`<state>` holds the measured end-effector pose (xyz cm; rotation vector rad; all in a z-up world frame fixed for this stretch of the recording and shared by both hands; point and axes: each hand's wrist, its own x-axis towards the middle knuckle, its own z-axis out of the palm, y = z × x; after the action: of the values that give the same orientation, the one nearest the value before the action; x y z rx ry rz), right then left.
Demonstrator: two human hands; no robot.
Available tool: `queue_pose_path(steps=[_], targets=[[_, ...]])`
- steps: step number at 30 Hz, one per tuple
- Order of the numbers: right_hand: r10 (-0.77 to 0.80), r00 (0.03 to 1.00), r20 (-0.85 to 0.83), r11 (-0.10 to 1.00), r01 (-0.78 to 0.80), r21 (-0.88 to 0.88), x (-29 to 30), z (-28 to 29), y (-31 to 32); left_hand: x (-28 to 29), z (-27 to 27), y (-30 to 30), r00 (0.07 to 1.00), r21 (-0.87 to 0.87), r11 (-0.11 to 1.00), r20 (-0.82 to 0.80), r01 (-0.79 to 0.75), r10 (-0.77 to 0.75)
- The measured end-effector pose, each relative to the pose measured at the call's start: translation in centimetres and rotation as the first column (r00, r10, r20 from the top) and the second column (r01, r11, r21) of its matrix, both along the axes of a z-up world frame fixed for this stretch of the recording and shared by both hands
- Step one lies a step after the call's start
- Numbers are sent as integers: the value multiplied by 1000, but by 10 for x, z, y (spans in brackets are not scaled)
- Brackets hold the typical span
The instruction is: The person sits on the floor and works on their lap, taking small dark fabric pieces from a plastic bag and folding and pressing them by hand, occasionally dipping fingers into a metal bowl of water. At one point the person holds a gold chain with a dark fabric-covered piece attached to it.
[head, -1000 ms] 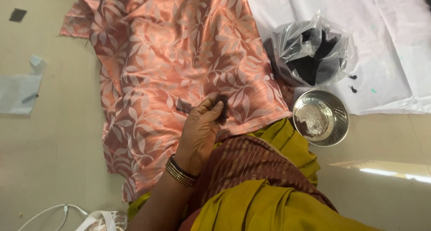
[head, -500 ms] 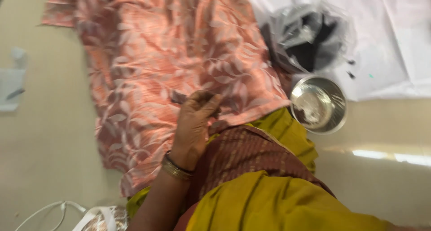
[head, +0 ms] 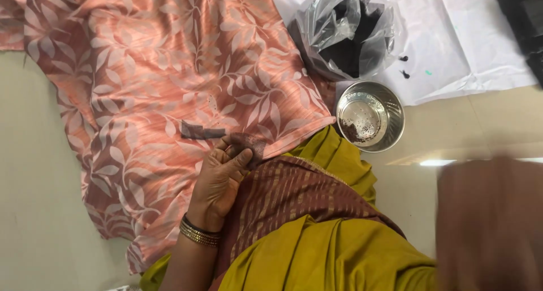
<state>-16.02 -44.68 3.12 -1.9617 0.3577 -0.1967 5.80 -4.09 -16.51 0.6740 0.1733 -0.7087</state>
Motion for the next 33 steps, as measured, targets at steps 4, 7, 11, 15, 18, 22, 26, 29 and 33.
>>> queue_pose_path(steps=[4, 7, 11, 15, 18, 22, 26, 29, 33], targets=[[-11, 999, -32, 998, 13, 64, 125, -155, -1, -2, -5, 7, 999, 30, 999, 9, 45, -45], [-47, 988, -144, 993, 31, -111, 135, -261, -25, -1, -4, 7, 997, 95, 995, -65, 36, -30], [-23, 987, -158, 892, -51, -449, 127, -316, -18, 1, -13, 13, 991, 212, 976, -134, 43, -14], [114, 993, -17, 842, -106, -529, 130, -316, -10, 2, -34, 11, 988, 213, 976, -157, 49, -16], [246, 969, -36, 802, -224, -553, 131, -307, -9, 3, -40, 8, 986, 251, 966, -164, 67, -26], [327, 930, -168, 773, -365, -519, 121, -318, -29, 7, -41, 8, 979, 302, 953, -201, 40, 22], [86, 982, -167, 853, -159, -497, 106, -319, -41, 8, -47, 8, 977, 280, 959, -212, 39, 22], [-67, 961, -270, 881, -70, -467, 105, -300, -24, 9, -46, 8, 976, 264, 964, -218, 47, 12], [-14, 964, -264, 873, -117, -474, 108, -302, -5, 9, -58, 10, 979, 238, 970, -206, 40, 10]])
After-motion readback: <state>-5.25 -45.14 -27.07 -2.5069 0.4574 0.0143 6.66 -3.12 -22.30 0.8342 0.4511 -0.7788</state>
